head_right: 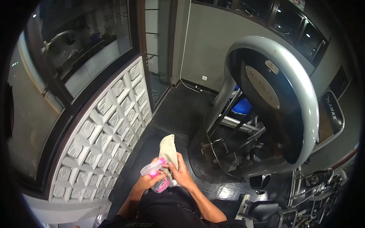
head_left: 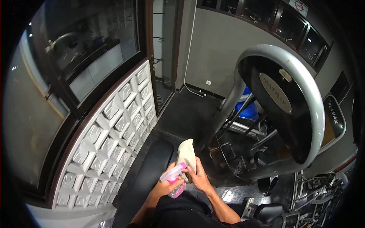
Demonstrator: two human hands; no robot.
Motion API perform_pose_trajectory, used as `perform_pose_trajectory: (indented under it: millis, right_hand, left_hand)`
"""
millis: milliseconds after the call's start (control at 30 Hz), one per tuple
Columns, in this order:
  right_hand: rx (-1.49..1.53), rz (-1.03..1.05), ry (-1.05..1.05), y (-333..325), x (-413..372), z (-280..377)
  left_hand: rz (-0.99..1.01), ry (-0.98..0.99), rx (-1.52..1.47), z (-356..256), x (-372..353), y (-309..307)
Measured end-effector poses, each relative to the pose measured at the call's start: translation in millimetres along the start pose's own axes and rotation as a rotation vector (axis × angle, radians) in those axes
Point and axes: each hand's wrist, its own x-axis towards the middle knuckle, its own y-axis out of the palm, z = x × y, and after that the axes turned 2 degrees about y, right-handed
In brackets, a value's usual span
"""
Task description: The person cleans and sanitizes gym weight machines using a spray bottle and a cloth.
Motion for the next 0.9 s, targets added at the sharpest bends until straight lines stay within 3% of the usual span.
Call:
perform_pose_trajectory:
  millis: [67, 200, 267, 333, 400, 467, 533, 600, 667, 800, 867, 900]
  right_hand:
    - [0.047, 0.032, -0.035, -10.9, 30.2, -3.8]
    - [-0.157, 0.107, -0.131, -35.3, 91.4, -8.0]
    - [-0.199, 0.094, -0.103, -47.2, 123.4, -7.6]
    - [-0.298, 0.043, -0.202, -65.9, 155.9, -11.1]
    - [-0.304, 0.075, -0.155, -84.5, 187.5, -15.3]
    - [-0.404, 0.097, -0.101, -99.8, 218.8, -8.3]
    - [-0.466, -0.012, -0.095, -106.2, 248.4, -0.9]
    - [-0.474, -0.302, -0.166, -110.4, 270.4, 1.5]
    - [-0.451, -0.332, -0.107, -120.8, 288.4, 6.2]
    - [-0.550, -0.161, -0.164, -126.8, 320.1, 18.3]
    - [-0.480, -0.218, -0.148, -131.1, 334.5, 10.1]
    - [-0.481, -0.236, -0.136, -136.0, 340.4, 6.4]
  left_hand:
    - [-0.026, -0.049, 0.105, 9.5, 34.3, -20.5]
    - [-0.054, -0.059, 0.160, 14.7, 103.1, -40.3]
    - [-0.054, -0.083, 0.099, 15.1, 138.6, -49.4]
    - [-0.025, -0.063, 0.092, 22.3, 170.1, -62.0]
    - [-0.007, -0.004, 0.231, 22.7, 201.8, -72.1]
    - [-0.047, -0.135, 0.313, 21.2, 238.6, -77.2]
    - [-0.074, -0.106, 0.350, 32.6, 277.2, -85.9]
    - [-0.156, -0.136, 0.465, 43.3, 308.7, -92.6]
    - [-0.197, -0.100, 0.298, 45.6, 336.6, -88.1]
    - [-0.253, 0.034, 0.333, 53.1, 388.6, -83.7]
    - [-0.087, 0.235, 0.630, 71.3, 407.2, -87.3]
    - [0.062, 0.558, 1.003, 73.3, 420.8, -92.1]
